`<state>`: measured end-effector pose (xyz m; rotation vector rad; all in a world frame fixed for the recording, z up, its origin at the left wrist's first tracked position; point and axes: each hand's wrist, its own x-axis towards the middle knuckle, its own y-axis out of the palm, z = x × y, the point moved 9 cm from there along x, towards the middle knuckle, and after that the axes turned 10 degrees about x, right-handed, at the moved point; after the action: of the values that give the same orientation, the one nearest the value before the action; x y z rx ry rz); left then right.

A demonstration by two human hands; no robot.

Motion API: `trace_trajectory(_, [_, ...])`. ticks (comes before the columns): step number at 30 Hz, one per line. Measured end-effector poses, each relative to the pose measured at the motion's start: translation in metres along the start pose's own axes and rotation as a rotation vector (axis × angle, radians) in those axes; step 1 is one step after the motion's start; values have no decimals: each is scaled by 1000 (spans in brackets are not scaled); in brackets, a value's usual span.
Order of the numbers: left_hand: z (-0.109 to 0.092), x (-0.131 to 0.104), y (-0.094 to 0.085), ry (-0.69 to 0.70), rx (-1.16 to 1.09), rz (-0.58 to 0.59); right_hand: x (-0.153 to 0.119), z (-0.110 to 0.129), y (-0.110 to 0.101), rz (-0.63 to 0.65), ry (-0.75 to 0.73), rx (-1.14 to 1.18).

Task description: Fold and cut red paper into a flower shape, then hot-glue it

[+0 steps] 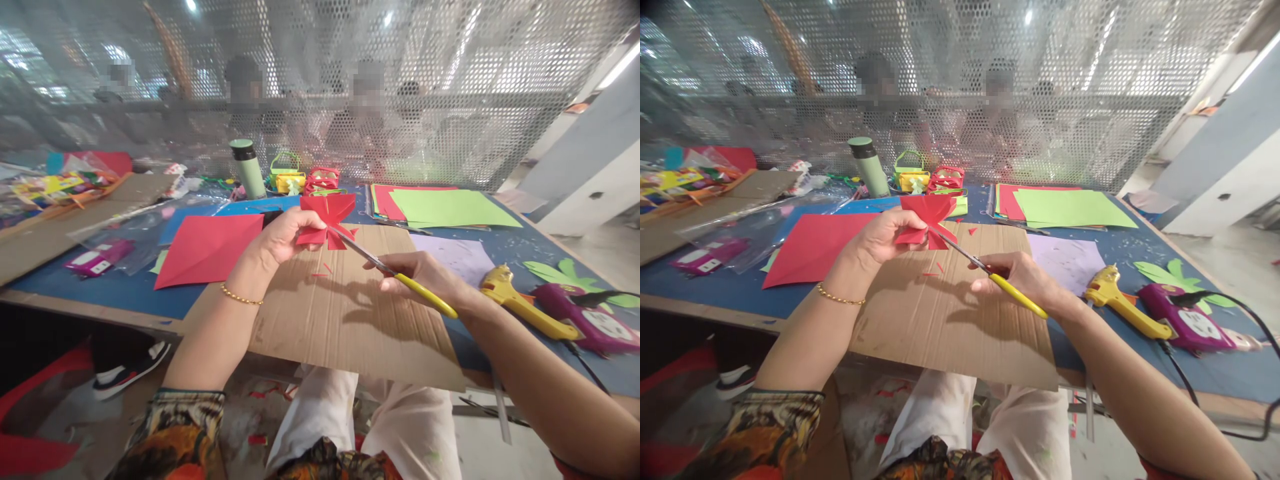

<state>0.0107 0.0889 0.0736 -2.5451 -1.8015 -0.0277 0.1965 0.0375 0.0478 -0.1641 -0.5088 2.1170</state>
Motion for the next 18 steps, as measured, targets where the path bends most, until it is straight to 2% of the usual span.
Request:
trace_trajectory(8, [2,1,-5,0,16,-27,0,7,0,7,-1,3])
trace_trajectory(14, [-2,0,-3,4,7,-10,0,-1,-4,-37,33,-21])
trace_trajectory(18, [4,1,-2,-36,-16,7,0,-3,-2,-4,28,-23])
